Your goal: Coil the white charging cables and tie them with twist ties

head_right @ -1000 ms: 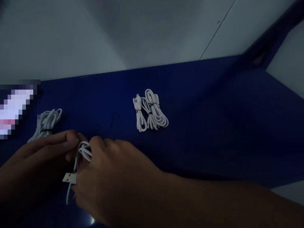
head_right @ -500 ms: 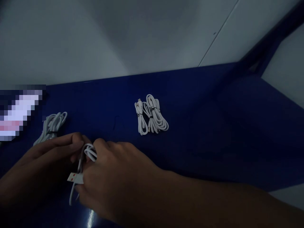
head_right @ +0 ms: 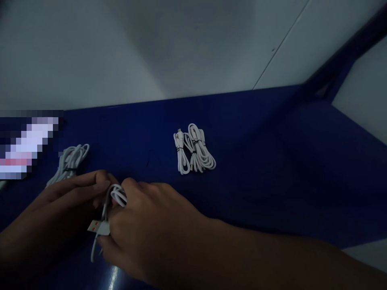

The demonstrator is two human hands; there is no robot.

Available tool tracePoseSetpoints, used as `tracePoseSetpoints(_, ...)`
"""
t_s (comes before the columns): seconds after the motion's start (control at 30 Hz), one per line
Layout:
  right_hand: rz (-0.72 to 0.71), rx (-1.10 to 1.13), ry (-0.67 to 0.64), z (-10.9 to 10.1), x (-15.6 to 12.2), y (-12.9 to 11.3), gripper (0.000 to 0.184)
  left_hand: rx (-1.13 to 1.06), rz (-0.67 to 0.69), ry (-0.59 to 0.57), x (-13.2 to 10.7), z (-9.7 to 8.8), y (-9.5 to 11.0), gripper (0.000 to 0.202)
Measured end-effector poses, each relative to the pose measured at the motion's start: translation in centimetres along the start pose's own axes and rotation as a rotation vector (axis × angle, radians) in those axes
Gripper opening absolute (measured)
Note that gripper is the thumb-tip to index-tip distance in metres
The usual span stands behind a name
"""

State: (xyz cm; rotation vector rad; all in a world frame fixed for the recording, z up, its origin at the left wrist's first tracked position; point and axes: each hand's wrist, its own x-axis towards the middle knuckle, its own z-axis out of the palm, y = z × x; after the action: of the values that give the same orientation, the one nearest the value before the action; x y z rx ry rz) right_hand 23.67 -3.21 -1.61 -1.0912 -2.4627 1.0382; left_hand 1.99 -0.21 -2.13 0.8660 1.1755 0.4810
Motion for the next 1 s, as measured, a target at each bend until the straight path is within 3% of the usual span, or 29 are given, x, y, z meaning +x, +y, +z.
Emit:
tracePoseSetpoints(0.57, 0.001, -0.014, -0.019, -0.13, 0.25, -0.16, 0.031, -0.008, 0.009, -0.026, 0.03, 0.00, 0.07, 0.022)
tracePoseSetpoints(0.77, -0.002, -0.016, -0.004, 0.06, 0.12, -0.17, 0.031, -0.011, 0.039, 0.028, 0.38, -0.14, -0.32, 0.027)
tracePoseSetpoints(1.0, -0.008, -0.057, -0.002, 0.10, -0.08, -0.09, 0.031, 0.008, 0.057, -0.012, 0.51, -0.22, -0.42, 0.029)
